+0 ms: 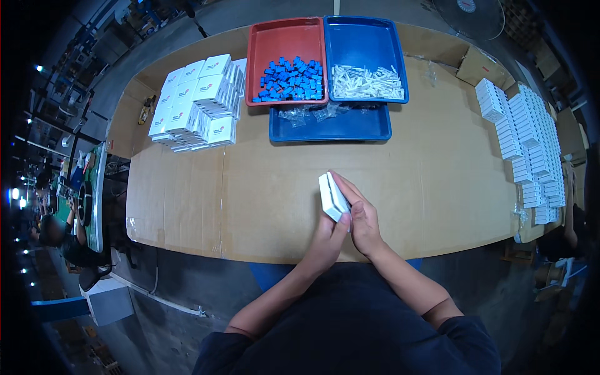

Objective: The person picks up a white box, turns it over, and places it on a stack. Then, they open another box and place a small plastic bag, a white plate, and a blue component inside before closing it.

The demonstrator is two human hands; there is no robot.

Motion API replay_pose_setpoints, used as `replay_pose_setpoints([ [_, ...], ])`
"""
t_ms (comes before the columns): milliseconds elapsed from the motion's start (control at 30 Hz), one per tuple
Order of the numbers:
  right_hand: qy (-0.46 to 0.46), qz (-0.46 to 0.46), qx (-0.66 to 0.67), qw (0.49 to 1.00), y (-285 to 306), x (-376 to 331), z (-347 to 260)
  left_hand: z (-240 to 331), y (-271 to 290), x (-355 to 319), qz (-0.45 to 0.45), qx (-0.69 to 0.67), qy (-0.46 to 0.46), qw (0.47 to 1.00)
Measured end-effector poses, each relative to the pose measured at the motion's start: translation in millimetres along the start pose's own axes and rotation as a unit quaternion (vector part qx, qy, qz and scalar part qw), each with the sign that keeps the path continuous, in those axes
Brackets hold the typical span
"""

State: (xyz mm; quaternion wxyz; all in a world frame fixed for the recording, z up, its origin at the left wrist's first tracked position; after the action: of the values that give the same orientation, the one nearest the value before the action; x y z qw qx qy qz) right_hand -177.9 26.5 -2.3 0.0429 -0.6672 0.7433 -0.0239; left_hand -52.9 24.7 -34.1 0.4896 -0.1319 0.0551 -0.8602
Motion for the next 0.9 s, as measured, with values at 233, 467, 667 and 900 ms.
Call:
replay_pose_setpoints([
  [233, 0.038, -0.081, -0.177, 0.98, 21.2, -2.3, 1.2, -6.4, 16.0, 14.9, 0.192, -0.133, 0.022, 0.972],
  [467, 0.149, -0.034, -0.374, 0.915, 21.0, -2.8, 19.4, -17.2, 13.7, 10.8, 0.183, -0.094, 0.096, 0.974],
  [667, 0.087, -0.043, -0.399, 0.912, 20.1, -7.3, 33.5, -1.3, 8.1, 17.8, 0.203, 0.0, 0.093, 0.975],
  [900, 0.187, 0.01, -0.388, 0.902, 15.7, -7.6, 46.7, 3.6, 5.1, 20.2, 0.231, -0.005, 0.101, 0.968],
])
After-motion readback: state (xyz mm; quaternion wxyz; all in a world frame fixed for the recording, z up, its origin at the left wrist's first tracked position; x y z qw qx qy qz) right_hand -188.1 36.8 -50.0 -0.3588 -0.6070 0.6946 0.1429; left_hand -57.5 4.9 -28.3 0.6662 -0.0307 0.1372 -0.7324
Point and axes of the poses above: each hand's wrist, its own x-axis towards the middle knuckle, its own y-axis out of the back of the hand, z = x × y, the point moved 1 cm from there along x, towards the middle knuckle, and after that the axes turned 15 degrees about -y, right-handed, at the moved point
